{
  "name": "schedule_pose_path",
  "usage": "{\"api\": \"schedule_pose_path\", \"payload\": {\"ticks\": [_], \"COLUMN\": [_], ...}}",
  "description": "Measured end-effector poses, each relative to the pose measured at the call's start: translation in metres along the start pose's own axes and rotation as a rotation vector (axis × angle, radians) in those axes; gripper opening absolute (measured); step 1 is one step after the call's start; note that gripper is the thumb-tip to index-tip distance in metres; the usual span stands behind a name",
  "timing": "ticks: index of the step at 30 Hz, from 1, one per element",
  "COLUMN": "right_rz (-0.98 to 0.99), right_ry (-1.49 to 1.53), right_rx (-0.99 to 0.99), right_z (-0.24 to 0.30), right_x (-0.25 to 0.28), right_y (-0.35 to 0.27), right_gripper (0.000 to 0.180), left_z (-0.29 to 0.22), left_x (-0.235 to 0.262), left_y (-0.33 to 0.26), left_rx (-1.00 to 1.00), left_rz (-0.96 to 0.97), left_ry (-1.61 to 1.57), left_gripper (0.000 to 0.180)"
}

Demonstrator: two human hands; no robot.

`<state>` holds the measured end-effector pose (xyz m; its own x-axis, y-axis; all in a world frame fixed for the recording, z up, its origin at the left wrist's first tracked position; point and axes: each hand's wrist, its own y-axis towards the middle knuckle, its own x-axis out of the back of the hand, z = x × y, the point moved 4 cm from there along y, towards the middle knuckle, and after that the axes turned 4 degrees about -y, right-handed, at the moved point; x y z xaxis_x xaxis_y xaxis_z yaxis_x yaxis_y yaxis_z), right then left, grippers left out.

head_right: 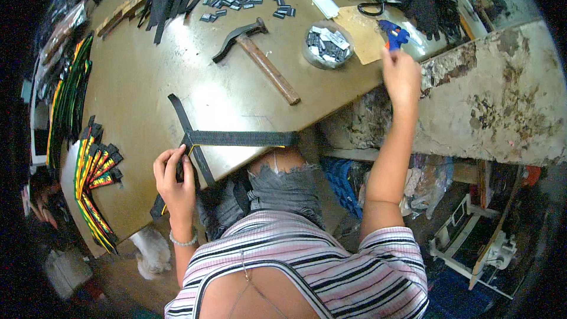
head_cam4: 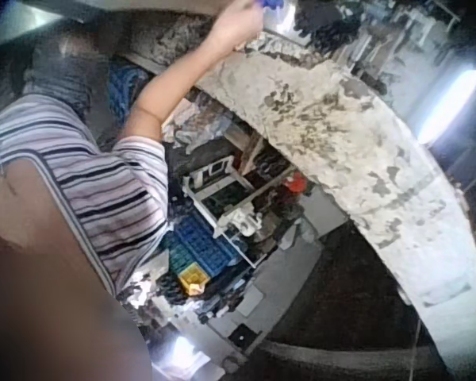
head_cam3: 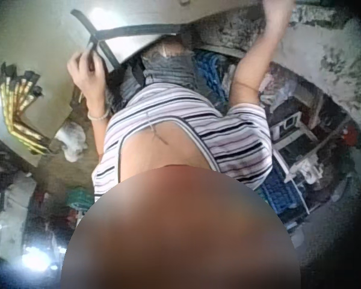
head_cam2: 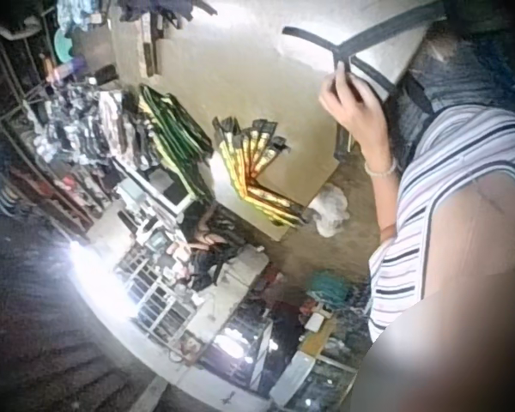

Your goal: The person assembles straps by applying hot glue to black webbing, attaching colorful patterned fabric, and securing metal buckles with a hammer. The person repeats this process for multiple straps on a workbench.

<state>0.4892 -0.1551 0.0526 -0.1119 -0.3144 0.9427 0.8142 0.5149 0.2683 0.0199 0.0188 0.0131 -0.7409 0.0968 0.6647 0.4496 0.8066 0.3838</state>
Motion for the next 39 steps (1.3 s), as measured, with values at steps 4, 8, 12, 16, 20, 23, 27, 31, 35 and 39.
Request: {"api": "schedule_pose_path", "payload": {"ticks": [4,8,12,16,20,23,27,31,35,39], "right_rz": [0.158,0.227,0.313,0.439,0.464,0.417,0.304,0.405,0.433,0.48], "right_ry": [0.369,0.202,0.263,0.276,0.351,0.42,0.586,0.814,1.039,1.006], "right_rx": [0.254,0.434,0.629,0.731,0.691,0.668,0.643,0.362,0.317,0.409], "right_z": [0.086,0.125,0.118,0.111,0.109,0.102,0.097,0.09,0.087,0.089], "right_x": [-0.007,-0.032,-0.031,-0.03,-0.034,-0.033,-0.029,-0.035,-0.035,-0.035], "right_y": [0.004,0.027,0.029,0.023,0.033,0.042,0.047,0.05,0.05,0.047], "right_gripper": [0.031,0.026,0.024,0.028,0.015,0.014,0.017,0.018,0.019,0.019], "left_z": [-0.007,-0.005,0.001,0.002,0.001,0.002,0.003,0.003,0.001,0.001], "left_x": [-0.005,-0.005,-0.002,-0.002,-0.002,-0.002,-0.002,-0.002,-0.002,-0.002], "left_y": [0.002,0.007,0.01,0.008,0.009,0.009,0.009,0.009,0.01,0.01], "left_rx": [-0.045,-0.019,-0.021,-0.047,-0.056,-0.036,-0.016,0.01,-0.014,-0.018], "left_rz": [0.065,0.034,0.033,0.039,0.048,0.04,0.028,0.035,0.046,0.05], "left_ry": [0.004,0.003,0.02,-0.019,-0.007,-0.01,-0.02,-0.044,-0.02,-0.013], "left_gripper": [0.027,0.026,0.025,0.024,0.023,0.023,0.02,0.019,0.018,0.018]}}
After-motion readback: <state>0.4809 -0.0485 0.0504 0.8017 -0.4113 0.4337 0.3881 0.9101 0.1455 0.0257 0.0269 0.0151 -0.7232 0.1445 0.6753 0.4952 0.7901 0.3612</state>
